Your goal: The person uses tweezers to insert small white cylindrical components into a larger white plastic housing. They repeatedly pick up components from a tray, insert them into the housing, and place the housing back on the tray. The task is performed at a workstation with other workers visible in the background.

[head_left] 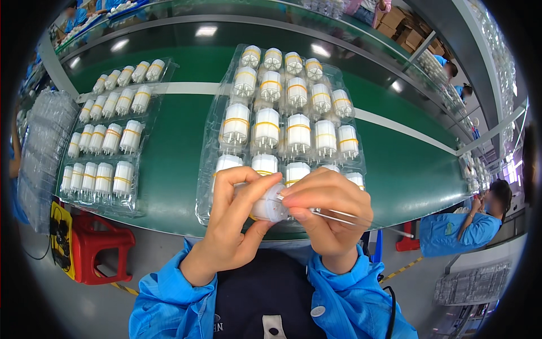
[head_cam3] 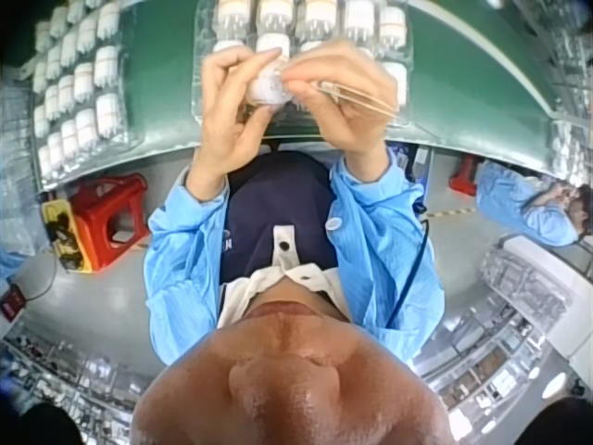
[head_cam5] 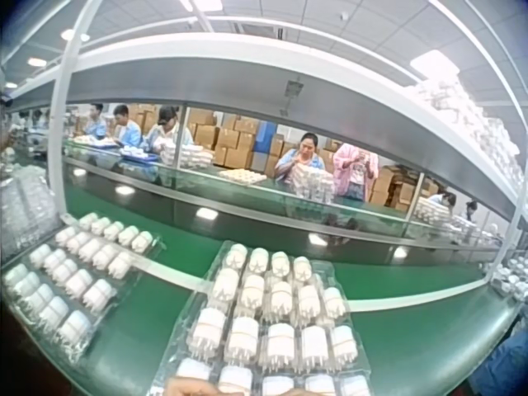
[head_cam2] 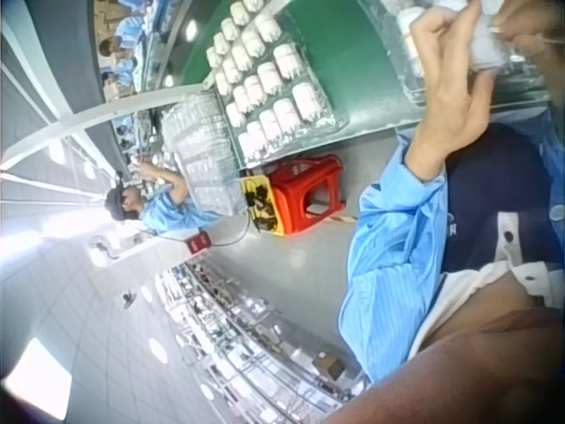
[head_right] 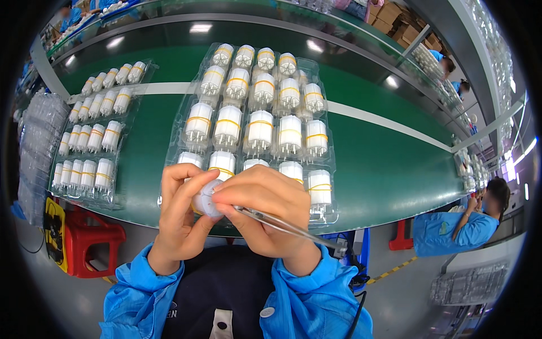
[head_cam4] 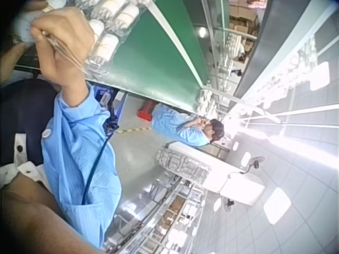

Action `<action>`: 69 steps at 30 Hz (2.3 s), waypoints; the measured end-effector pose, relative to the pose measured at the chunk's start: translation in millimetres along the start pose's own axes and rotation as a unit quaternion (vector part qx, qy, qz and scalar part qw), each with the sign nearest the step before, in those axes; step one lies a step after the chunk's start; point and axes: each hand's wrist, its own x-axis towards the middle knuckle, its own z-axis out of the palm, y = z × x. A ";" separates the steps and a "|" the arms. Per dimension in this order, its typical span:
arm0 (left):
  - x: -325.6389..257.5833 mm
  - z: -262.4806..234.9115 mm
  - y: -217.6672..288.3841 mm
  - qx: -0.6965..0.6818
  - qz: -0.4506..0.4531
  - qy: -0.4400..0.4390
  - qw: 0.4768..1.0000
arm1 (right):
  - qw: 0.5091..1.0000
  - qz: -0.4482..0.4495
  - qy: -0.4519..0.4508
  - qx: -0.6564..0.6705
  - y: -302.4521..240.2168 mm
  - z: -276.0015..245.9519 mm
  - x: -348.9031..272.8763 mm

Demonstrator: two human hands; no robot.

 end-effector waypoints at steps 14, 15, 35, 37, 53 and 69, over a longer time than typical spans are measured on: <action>-1.5 -1.3 -1.5 -0.041 -0.013 0.010 0.999 | 0.992 0.059 0.026 0.107 3.5 2.7 -5.2; -1.0 -1.7 -1.6 -0.039 -0.011 0.008 0.999 | 0.992 0.061 0.027 0.106 3.6 2.7 -5.4; 0.6 -2.0 -2.8 -0.044 -0.002 0.001 0.999 | 0.986 0.091 0.043 0.130 0.9 2.1 -9.0; 0.6 -2.0 -1.8 -0.042 -0.006 0.000 0.999 | 0.988 0.086 0.043 0.125 1.7 2.5 -8.6; -0.5 -1.6 -1.0 -0.040 -0.015 0.000 0.999 | 0.998 0.038 0.018 0.045 2.3 1.8 -3.2; 6.8 8.3 -4.2 -0.083 0.026 0.064 0.994 | 0.983 0.092 0.100 0.120 -7.1 12.7 -13.2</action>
